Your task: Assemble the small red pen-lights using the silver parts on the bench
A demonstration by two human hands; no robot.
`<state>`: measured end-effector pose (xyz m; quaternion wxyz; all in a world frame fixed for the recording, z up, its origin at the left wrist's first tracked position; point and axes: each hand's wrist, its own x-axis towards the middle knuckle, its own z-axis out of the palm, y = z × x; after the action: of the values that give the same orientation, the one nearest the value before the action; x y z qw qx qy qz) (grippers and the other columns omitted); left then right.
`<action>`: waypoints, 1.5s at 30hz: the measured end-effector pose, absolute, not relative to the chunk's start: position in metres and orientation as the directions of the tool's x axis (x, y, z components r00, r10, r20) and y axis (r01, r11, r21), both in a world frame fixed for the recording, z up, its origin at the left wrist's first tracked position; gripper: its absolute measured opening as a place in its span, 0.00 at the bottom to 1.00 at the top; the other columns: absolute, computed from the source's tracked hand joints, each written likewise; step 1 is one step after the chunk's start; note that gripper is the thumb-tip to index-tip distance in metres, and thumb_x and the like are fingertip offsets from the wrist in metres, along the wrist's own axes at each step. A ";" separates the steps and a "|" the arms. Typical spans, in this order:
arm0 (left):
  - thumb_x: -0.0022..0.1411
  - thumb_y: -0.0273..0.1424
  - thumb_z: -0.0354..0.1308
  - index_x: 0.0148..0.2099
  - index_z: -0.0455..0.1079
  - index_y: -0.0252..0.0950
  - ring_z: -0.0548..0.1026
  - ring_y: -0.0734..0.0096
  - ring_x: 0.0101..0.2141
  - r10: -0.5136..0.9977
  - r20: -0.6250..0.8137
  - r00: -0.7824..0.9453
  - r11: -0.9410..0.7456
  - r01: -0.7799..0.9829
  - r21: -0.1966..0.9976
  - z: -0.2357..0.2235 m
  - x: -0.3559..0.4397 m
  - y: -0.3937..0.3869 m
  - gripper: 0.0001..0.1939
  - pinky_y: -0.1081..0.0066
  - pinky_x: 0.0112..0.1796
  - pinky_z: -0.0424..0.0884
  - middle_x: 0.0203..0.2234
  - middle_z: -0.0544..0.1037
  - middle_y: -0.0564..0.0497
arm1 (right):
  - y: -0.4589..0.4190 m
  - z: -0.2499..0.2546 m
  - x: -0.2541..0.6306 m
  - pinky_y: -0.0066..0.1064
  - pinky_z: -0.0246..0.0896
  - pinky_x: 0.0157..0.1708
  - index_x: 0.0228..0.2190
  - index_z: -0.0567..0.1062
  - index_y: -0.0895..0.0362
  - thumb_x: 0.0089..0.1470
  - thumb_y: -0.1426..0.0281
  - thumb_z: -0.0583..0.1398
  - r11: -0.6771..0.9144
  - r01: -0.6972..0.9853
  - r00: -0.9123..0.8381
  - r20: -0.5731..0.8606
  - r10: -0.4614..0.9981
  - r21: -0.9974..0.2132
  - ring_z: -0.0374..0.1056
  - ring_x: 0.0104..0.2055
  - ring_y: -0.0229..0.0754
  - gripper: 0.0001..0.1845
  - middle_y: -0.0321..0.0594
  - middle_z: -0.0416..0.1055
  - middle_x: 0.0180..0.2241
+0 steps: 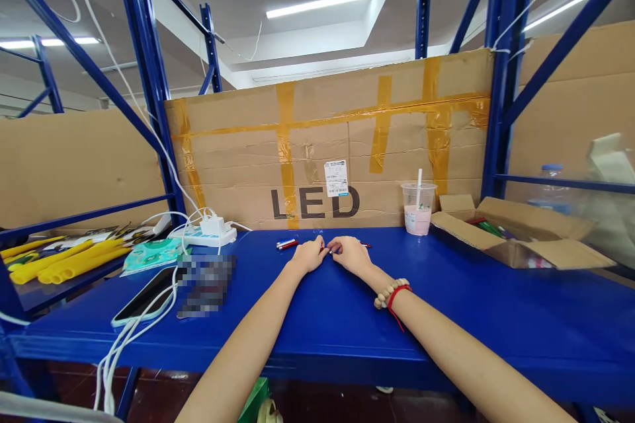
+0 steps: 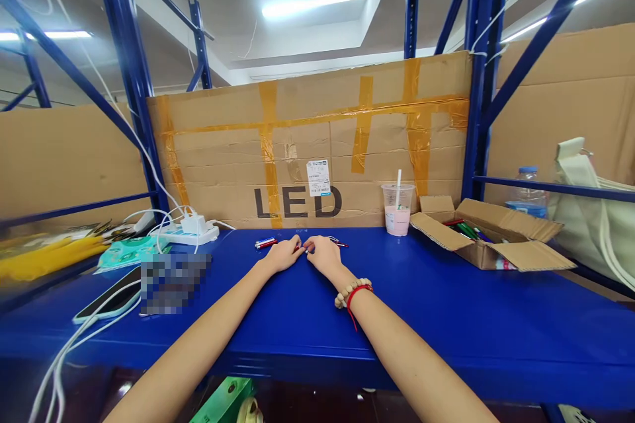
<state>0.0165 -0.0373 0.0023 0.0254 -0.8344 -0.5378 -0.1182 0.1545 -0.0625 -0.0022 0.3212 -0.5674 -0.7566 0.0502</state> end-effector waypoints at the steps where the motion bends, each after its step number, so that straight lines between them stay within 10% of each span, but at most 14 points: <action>1: 0.64 0.37 0.42 0.44 0.58 0.37 0.72 0.60 0.42 0.891 0.228 0.392 -0.419 0.905 0.080 0.002 0.016 -0.037 0.11 0.66 0.37 0.67 0.40 0.74 0.47 | -0.062 -0.003 0.154 0.24 0.59 0.34 0.35 0.75 0.56 0.41 0.80 0.57 0.353 0.827 -0.151 0.433 0.889 -0.438 0.67 0.36 0.35 0.17 0.34 0.73 0.33; 11: 0.66 0.40 0.36 0.44 0.55 0.37 0.73 0.58 0.41 0.885 0.270 0.379 -0.428 0.891 0.154 0.001 0.014 -0.036 0.14 0.65 0.36 0.67 0.40 0.74 0.46 | -0.060 -0.004 0.155 0.29 0.57 0.38 0.35 0.76 0.54 0.52 0.70 0.55 0.272 0.927 -0.155 0.396 0.905 -0.259 0.65 0.44 0.42 0.11 0.40 0.71 0.39; 30: 0.66 0.40 0.38 0.44 0.53 0.37 0.74 0.60 0.39 0.853 0.394 0.342 -0.447 0.869 0.211 0.009 0.019 -0.048 0.12 0.70 0.33 0.66 0.36 0.74 0.47 | -0.045 -0.009 0.162 0.28 0.64 0.37 0.35 0.74 0.61 0.45 0.79 0.59 0.447 0.693 -0.045 0.584 0.810 -0.566 0.69 0.33 0.37 0.12 0.42 0.71 0.36; 45: 0.66 0.39 0.37 0.40 0.56 0.38 0.73 0.64 0.41 0.818 0.387 0.426 -0.522 0.832 0.189 0.006 0.021 -0.047 0.12 0.70 0.36 0.66 0.38 0.74 0.48 | -0.053 -0.003 0.158 0.26 0.58 0.40 0.34 0.73 0.59 0.59 0.69 0.47 0.450 0.711 -0.001 0.639 0.769 -0.541 0.67 0.38 0.38 0.15 0.42 0.72 0.37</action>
<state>0.0209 -0.0470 0.0062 0.0155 -0.8443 -0.4884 -0.2201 0.1579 -0.0531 -0.0031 0.4746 -0.5236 -0.7069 0.0308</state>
